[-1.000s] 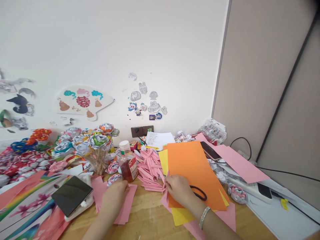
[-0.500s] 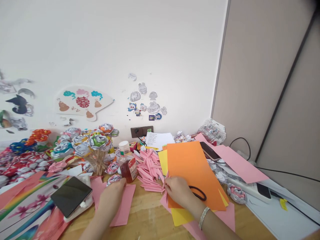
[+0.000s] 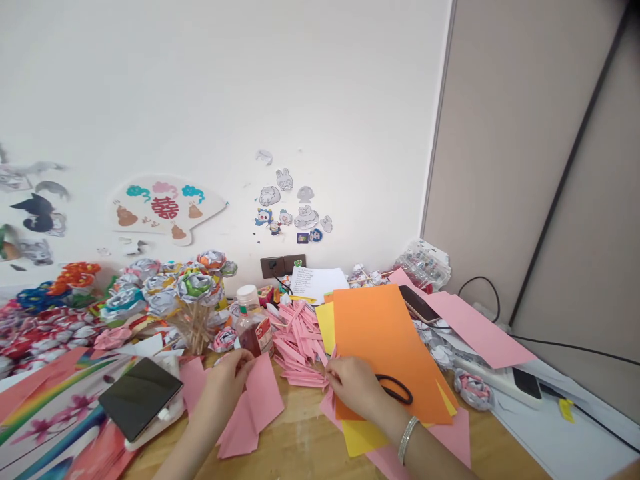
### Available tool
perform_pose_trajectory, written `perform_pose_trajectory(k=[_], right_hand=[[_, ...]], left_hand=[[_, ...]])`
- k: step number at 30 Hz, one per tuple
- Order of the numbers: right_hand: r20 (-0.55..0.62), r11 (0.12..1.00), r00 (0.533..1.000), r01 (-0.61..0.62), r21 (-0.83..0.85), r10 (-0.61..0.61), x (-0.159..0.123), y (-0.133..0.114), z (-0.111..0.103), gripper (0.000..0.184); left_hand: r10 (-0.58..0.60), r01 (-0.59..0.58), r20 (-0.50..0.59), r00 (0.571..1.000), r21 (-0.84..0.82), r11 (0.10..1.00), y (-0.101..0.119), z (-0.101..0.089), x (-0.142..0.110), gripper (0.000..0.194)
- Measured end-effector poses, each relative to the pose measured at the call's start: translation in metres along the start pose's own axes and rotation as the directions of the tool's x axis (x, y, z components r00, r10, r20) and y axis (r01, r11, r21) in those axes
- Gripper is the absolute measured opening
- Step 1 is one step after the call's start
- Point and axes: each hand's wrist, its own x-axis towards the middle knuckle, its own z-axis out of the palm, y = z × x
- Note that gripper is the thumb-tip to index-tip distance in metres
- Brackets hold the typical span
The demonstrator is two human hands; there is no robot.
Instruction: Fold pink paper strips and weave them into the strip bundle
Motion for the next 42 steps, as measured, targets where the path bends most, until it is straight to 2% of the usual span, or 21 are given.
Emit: perform_pose_trajectory(k=[2,5,7,9,13,15,17,19,21,24,27,30,33,35,38,42], right_hand=[[0.011,0.97,1.0,-0.002,0.244,0.0,0.0,-0.003,0.003,0.02],[0.011,0.831,1.0,0.015,0.556,-0.026,-0.001,-0.009,0.006,0.028],[-0.005,0.753,0.998,0.051,0.655,-0.064,-0.002,-0.014,0.006,0.035],[0.01,0.718,0.994,0.07,0.693,-0.107,-0.003,-0.017,0.007,0.04],[0.059,0.734,0.994,0.031,0.679,-0.097,-0.005,-0.017,0.013,0.04],[0.054,0.767,0.996,0.023,0.641,-0.075,-0.006,-0.017,0.016,0.039],[0.025,0.817,0.998,0.038,0.576,-0.064,-0.006,-0.019,0.018,0.037],[-0.02,0.877,0.998,0.065,0.475,-0.063,-0.006,-0.021,0.017,0.034],[-0.054,0.938,0.995,0.094,0.333,-0.08,-0.006,-0.023,0.014,0.032],[-0.058,0.988,0.988,0.143,0.05,-0.141,-0.008,-0.027,0.01,0.033],[-0.022,0.96,0.976,0.207,-0.187,-0.215,-0.01,-0.03,0.014,0.042],[-0.003,0.932,0.967,0.245,-0.265,-0.255,-0.011,-0.034,0.023,0.045],[-0.028,0.934,0.965,0.244,-0.259,-0.26,-0.013,-0.038,0.025,0.043],[-0.059,0.954,0.966,0.235,-0.188,-0.25,-0.015,-0.039,0.021,0.044],[-0.108,0.978,0.976,0.196,0.072,-0.187,-0.016,-0.04,0.011,0.038],[-0.09,0.914,0.994,0.086,0.395,-0.055,-0.015,-0.041,0.005,0.037]], left_hand=[[0.003,0.004,0.04,0.999,-0.172,0.985,0.009,0.004,-0.003,0.015],[-0.001,0.043,0.105,0.995,-0.402,0.915,0.022,0.013,-0.01,0.019],[0.003,0.082,0.169,0.986,-0.497,0.864,0.03,0.02,-0.015,0.021],[0.01,0.108,0.206,0.979,-0.553,0.826,0.034,0.025,-0.019,0.023],[-0.036,0.194,0.261,0.965,-0.612,0.766,0.03,0.037,-0.021,0.03],[-0.087,0.274,0.301,0.95,-0.661,0.699,0.025,0.045,-0.021,0.037],[-0.123,0.369,0.382,0.916,-0.681,0.632,0.022,0.051,-0.022,0.039],[-0.106,0.426,0.466,0.879,-0.664,0.614,0.023,0.056,-0.025,0.033],[-0.084,0.427,0.5,0.862,-0.626,0.653,0.027,0.059,-0.029,0.033],[-0.063,0.332,0.438,0.897,-0.57,0.752,0.035,0.059,-0.036,0.033],[-0.068,0.242,0.338,0.939,-0.505,0.829,0.039,0.059,-0.04,0.032],[-0.1,0.245,0.303,0.948,-0.486,0.839,0.037,0.061,-0.041,0.034],[-0.087,0.257,0.319,0.944,-0.541,0.801,0.034,0.063,-0.04,0.035],[-0.081,0.279,0.34,0.937,-0.589,0.759,0.033,0.063,-0.04,0.032],[-0.099,0.325,0.359,0.928,-0.653,0.684,0.036,0.06,-0.04,0.025],[-0.138,0.376,0.371,0.918,-0.711,0.595,0.037,0.057,-0.037,0.019]])
